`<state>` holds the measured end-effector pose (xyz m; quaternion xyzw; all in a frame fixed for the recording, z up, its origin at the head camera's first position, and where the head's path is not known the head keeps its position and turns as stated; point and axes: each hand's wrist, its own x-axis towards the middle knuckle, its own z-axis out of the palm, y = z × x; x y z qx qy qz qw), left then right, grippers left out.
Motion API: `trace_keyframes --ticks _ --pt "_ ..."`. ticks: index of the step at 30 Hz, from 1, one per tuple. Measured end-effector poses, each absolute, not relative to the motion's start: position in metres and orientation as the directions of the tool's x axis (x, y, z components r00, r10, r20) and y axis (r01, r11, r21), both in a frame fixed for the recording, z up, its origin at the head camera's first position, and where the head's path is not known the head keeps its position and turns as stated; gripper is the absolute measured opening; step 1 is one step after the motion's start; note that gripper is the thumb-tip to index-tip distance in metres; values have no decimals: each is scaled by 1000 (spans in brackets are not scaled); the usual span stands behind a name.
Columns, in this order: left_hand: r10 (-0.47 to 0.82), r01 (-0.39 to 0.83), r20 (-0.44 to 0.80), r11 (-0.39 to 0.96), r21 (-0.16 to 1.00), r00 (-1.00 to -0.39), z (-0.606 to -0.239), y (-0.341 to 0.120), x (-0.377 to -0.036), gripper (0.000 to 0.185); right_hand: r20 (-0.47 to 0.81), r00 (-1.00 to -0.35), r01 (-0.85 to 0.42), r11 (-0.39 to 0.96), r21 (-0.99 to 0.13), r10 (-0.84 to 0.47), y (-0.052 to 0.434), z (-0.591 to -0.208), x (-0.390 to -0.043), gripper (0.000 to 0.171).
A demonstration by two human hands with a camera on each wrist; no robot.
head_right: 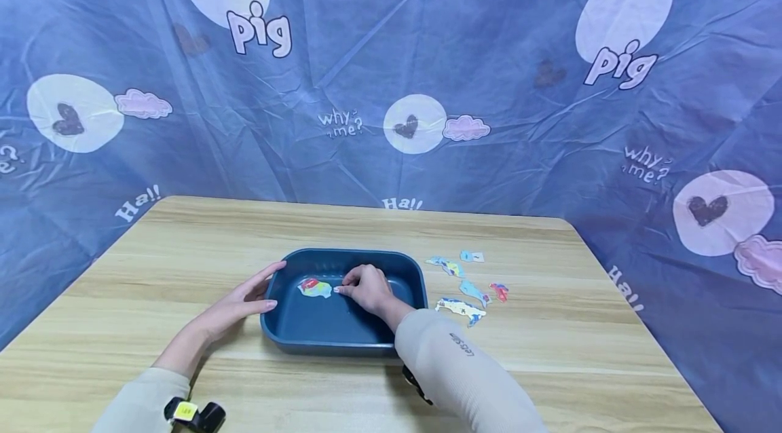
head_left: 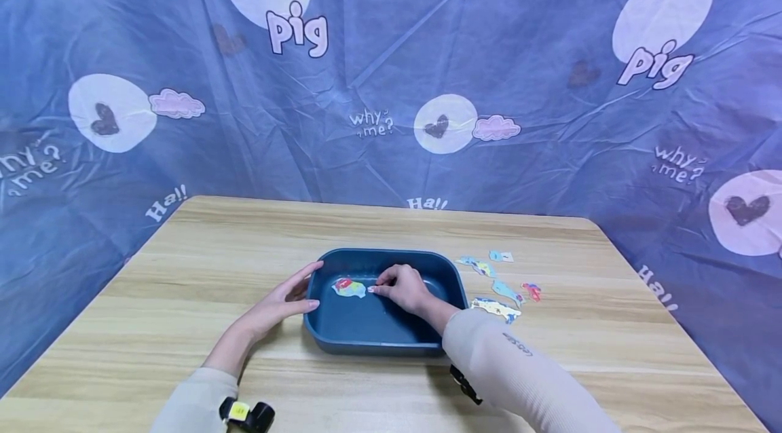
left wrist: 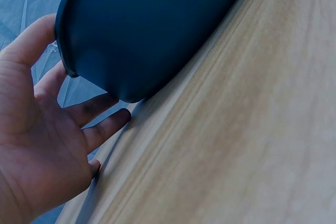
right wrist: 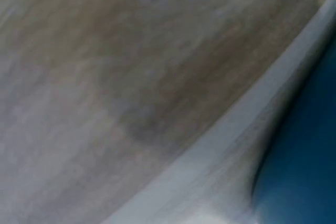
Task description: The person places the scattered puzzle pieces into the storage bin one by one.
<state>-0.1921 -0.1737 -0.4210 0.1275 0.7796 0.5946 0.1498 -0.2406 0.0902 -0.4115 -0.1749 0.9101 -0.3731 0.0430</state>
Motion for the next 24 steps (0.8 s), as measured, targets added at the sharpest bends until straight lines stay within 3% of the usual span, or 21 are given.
trace_keyframes --ticks 17,24 --pt "370 15 -89 269 963 -925 -422 -174 -192 68 60 -951 -229 557 -798 -303 95 -403 -246 12" --pt "372 26 -78 266 964 -925 -423 -174 -192 68 71 -938 -237 476 -847 -341 106 -390 -248 22"
